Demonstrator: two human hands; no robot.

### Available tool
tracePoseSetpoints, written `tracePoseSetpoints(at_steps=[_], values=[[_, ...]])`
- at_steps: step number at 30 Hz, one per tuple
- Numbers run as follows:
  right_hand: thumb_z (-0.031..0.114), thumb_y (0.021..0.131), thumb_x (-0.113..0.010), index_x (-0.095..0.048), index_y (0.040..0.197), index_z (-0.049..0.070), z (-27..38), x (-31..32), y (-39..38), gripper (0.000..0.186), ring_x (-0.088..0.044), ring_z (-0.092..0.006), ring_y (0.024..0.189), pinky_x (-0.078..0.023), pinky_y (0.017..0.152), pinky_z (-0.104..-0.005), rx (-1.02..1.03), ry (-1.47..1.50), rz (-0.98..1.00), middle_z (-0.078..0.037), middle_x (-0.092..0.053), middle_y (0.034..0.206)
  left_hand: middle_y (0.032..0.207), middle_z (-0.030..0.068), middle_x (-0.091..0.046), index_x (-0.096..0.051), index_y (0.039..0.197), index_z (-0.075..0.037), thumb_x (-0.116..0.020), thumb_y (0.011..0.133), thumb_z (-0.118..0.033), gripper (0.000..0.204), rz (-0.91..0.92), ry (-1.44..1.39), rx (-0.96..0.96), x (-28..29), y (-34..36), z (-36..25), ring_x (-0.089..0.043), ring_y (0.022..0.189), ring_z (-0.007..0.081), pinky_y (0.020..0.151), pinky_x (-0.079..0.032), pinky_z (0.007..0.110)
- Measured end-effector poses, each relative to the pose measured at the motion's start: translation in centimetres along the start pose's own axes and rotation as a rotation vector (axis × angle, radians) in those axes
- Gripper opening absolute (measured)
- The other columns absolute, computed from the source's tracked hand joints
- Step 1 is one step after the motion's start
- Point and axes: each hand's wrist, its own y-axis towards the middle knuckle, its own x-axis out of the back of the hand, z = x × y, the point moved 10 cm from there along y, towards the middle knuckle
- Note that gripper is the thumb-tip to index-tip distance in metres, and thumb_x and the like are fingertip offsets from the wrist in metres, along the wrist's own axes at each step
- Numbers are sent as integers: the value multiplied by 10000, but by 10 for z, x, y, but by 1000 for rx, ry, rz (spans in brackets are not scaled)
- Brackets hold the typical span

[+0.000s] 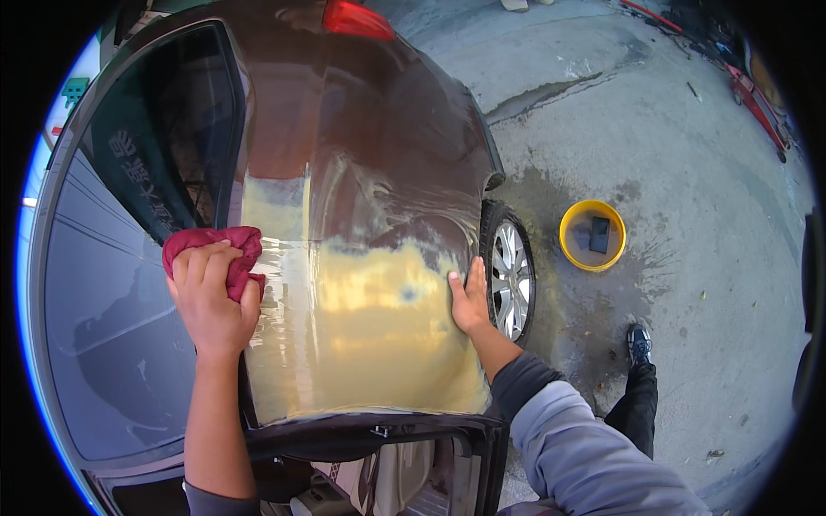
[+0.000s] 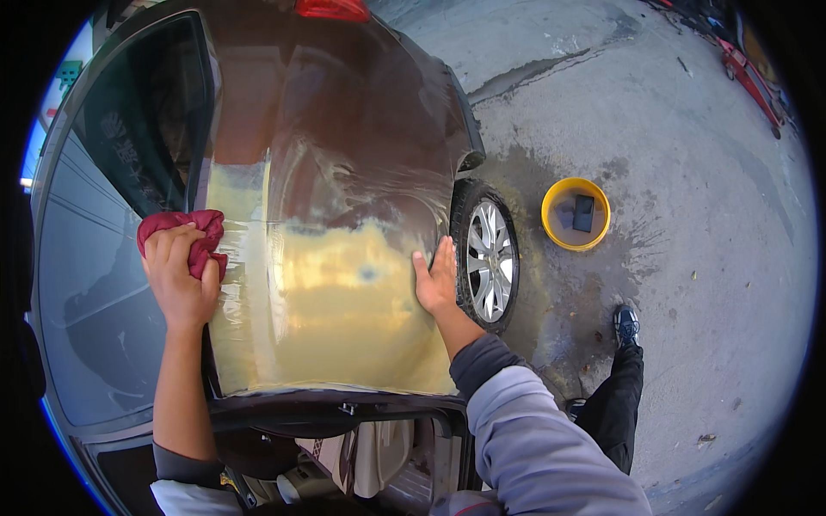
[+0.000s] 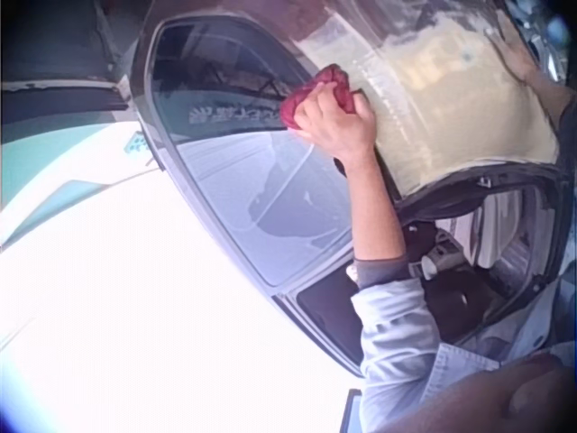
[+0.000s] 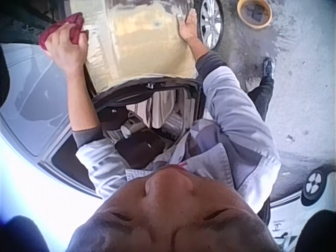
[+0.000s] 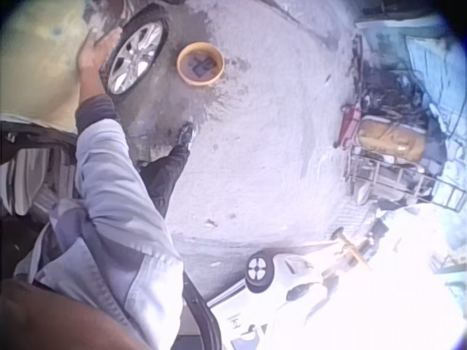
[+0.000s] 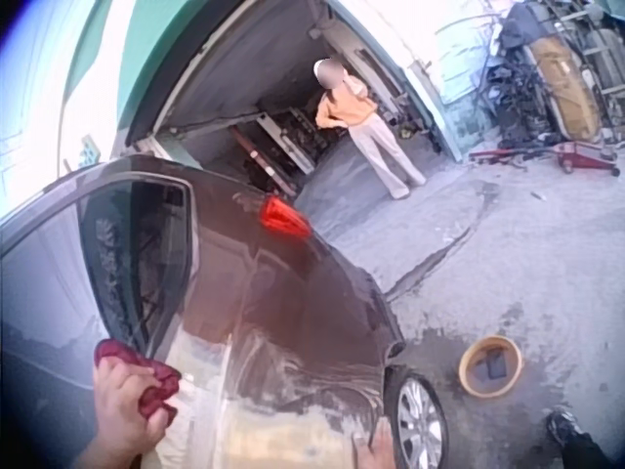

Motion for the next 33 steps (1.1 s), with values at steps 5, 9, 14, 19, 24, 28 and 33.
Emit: tracePoseSetpoints(at_steps=[5,9,14,19,24,28,33], values=[[512,1124,-500,-358,1704,83,-64,-1,-55,736,-193,-344,1679,-185,1343,-403,24,224,-92,-215,-212,1804,1194,83,-733,-740,1087,-87,-766,695,-77,393,6,1,-9,-1,0,-1,-614,1159,353,1089,-433,520],[340,1110,-587,-614,1543,62,-80,15,-47,515,-477,-349,1545,-387,1247,-406,-46,252,-207,-240,-520,1638,1197,92,-731,-738,1092,-82,-761,698,-77,395,18,21,-4,-1,1,0,-615,1159,358,1090,-435,519],[236,871,-897,-629,1394,-98,-92,42,-33,676,-768,-300,1073,-580,961,-384,-352,292,-250,-180,-787,1179,1210,101,-725,-730,1095,-79,-741,706,-74,389,38,27,12,-3,1,1,-614,1162,365,1085,-438,514],[103,911,-840,-708,1166,-21,-88,38,-49,313,-789,-289,865,-647,783,-451,-695,881,79,-141,-794,1045,1248,121,-712,-708,1113,-74,-711,724,-72,389,84,67,76,-7,-2,2,-606,1189,379,1085,-433,511],[204,994,-762,-753,1141,18,-29,83,-55,237,-792,-313,915,-650,879,-527,-716,1161,313,-144,-804,1078,1261,91,-700,-719,1131,-88,-766,708,-94,426,110,61,94,-4,5,4,-595,1186,363,1082,-424,532],[353,1025,-723,-697,1340,43,41,124,-67,443,-724,-304,1201,-564,1088,-522,-587,1264,568,-127,-752,1308,1303,96,-696,-719,1156,-88,-788,781,-124,384,116,26,294,-9,15,-18,-584,1210,377,1083,-413,543],[421,1021,-692,-434,1590,2,115,158,-73,752,-486,-406,1502,-355,1260,-685,-410,1465,794,-173,-567,1589,1334,122,-695,-733,1201,-77,-810,854,-183,372,130,-478,582,-64,21,-158,-582,1239,377,1118,-428,512]])
